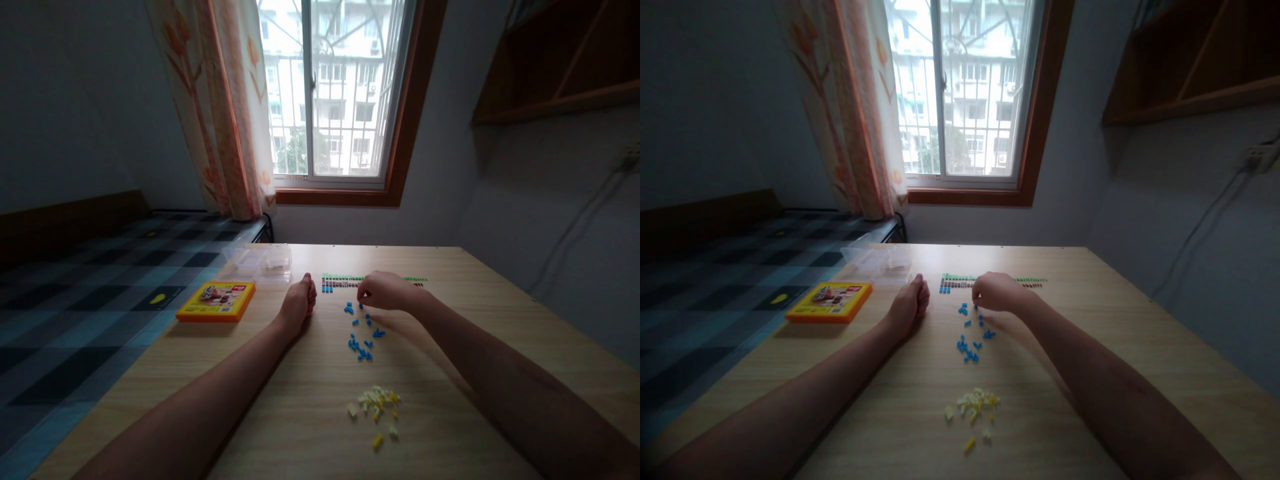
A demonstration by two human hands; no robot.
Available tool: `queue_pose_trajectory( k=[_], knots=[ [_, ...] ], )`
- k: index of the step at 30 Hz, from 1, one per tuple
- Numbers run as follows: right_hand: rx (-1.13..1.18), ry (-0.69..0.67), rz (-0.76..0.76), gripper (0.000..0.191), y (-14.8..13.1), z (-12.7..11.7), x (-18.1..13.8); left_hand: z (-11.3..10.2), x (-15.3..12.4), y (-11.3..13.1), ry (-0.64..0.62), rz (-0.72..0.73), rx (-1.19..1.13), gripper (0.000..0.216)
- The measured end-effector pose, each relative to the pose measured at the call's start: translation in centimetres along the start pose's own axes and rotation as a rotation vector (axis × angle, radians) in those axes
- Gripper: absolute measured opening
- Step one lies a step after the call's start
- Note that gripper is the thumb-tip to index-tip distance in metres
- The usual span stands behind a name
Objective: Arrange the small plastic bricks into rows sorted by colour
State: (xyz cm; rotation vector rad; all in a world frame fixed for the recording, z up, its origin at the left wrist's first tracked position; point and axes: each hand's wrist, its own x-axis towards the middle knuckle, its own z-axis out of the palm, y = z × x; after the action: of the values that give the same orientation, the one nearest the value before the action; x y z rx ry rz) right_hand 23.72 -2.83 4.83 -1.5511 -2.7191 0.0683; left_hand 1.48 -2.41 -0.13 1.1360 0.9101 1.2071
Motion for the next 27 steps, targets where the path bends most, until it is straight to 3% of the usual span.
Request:
queue_pose_trajectory(
  k=[7, 13, 19, 27],
  knots=[
    [0.08, 0.0, -0.128, 0.02, -1.1, -0.1, 0.1, -0.1, 0.1, -0.1, -0.002, -0.005, -0.008, 0.048],
    [0.06, -0.025, -0.088, 0.02, -1.2, 0.6, 0.3, -0.1, 0.1, -0.2, -0.01, 0.008, 0.001, 0.049],
    [-0.005, 0.034, -0.125, 0.021, -0.9, 0.6, 0.3, 0.0, 0.1, 0.0, -0.002, -0.011, -0.01, 0.048],
    [0.013, -0.029, -0.052, 0.024, -0.7, 0.3, 0.1, -0.1, 0.2, -0.2, -0.007, -0.018, -0.007, 0.047]
  ],
)
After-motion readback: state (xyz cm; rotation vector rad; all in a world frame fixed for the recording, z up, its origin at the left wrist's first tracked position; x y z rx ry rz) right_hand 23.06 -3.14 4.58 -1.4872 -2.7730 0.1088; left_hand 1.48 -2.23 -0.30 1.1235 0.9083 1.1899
